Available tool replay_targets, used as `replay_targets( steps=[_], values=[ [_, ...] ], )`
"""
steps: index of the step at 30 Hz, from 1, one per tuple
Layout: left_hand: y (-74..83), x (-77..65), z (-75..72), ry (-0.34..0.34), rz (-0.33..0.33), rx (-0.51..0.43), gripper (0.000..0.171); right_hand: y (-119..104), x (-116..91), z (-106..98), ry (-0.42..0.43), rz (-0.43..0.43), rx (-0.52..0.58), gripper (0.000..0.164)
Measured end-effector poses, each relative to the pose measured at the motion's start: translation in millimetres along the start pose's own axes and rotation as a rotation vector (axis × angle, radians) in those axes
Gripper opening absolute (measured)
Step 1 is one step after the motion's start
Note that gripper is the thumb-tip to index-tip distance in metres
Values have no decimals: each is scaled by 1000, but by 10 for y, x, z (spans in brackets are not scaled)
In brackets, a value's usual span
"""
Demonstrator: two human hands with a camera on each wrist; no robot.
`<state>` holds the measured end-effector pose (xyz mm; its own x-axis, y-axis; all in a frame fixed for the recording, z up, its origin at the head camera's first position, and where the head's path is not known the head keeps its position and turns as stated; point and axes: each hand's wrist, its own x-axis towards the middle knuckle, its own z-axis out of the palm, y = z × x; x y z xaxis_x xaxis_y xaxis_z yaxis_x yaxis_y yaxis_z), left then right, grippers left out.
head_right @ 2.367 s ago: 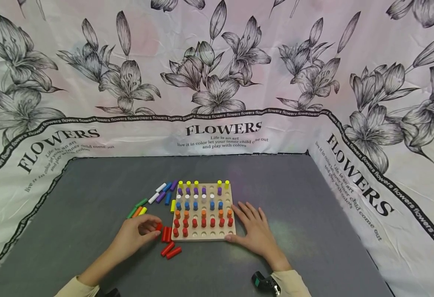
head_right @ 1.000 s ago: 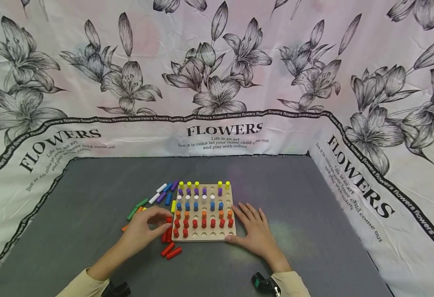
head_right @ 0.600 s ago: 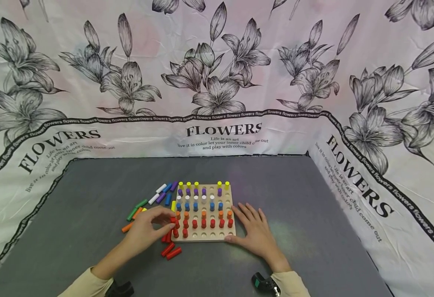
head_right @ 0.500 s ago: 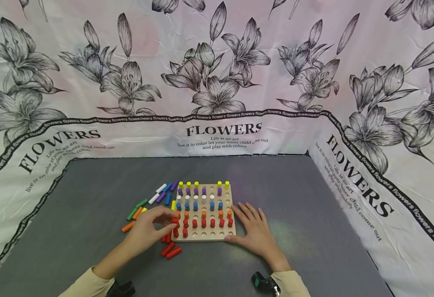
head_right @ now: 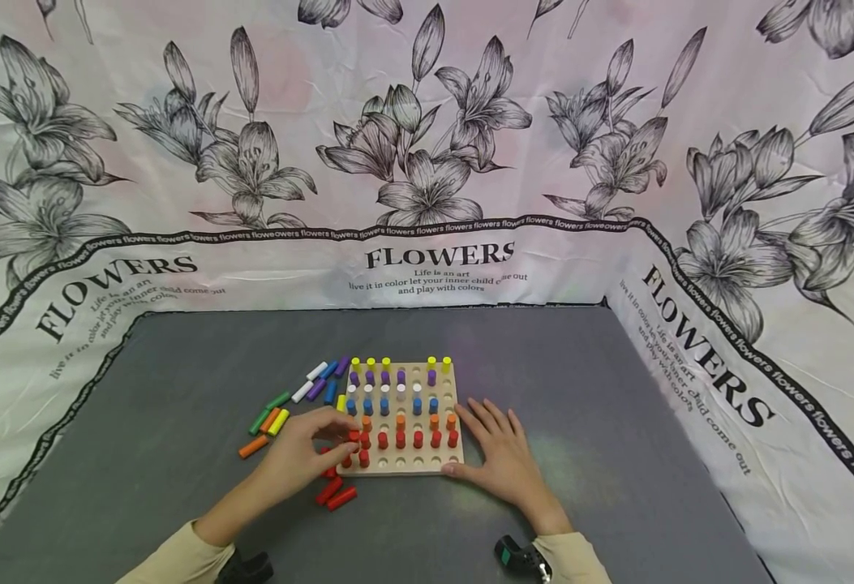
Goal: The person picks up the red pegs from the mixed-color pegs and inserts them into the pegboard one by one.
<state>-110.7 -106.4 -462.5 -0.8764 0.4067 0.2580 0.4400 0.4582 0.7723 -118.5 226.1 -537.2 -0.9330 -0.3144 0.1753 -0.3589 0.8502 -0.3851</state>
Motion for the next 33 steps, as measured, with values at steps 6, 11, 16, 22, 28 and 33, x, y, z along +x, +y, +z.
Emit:
replay_targets(
  steps=[6,11,16,22,28,33],
  values=[
    [29,22,32,-22,8,-25,22,5,-11,3,-10,7,-2,94],
    [36,47,74,-28,24,-20,21,10,-6,8,-4,1,4,94],
    [60,75,109,-47,19,-3,17,17,0,8,-5,7,2,94],
    [77,96,147,-74,13,-19,18,17,0,9,-15,20,-4,95],
    [55,112,191,-94,14,-8,19,16,6,15,-15,24,-5,95],
    [44,129,216,-117,13,-2,22,17,6,12,-15,22,-4,95]
  ],
)
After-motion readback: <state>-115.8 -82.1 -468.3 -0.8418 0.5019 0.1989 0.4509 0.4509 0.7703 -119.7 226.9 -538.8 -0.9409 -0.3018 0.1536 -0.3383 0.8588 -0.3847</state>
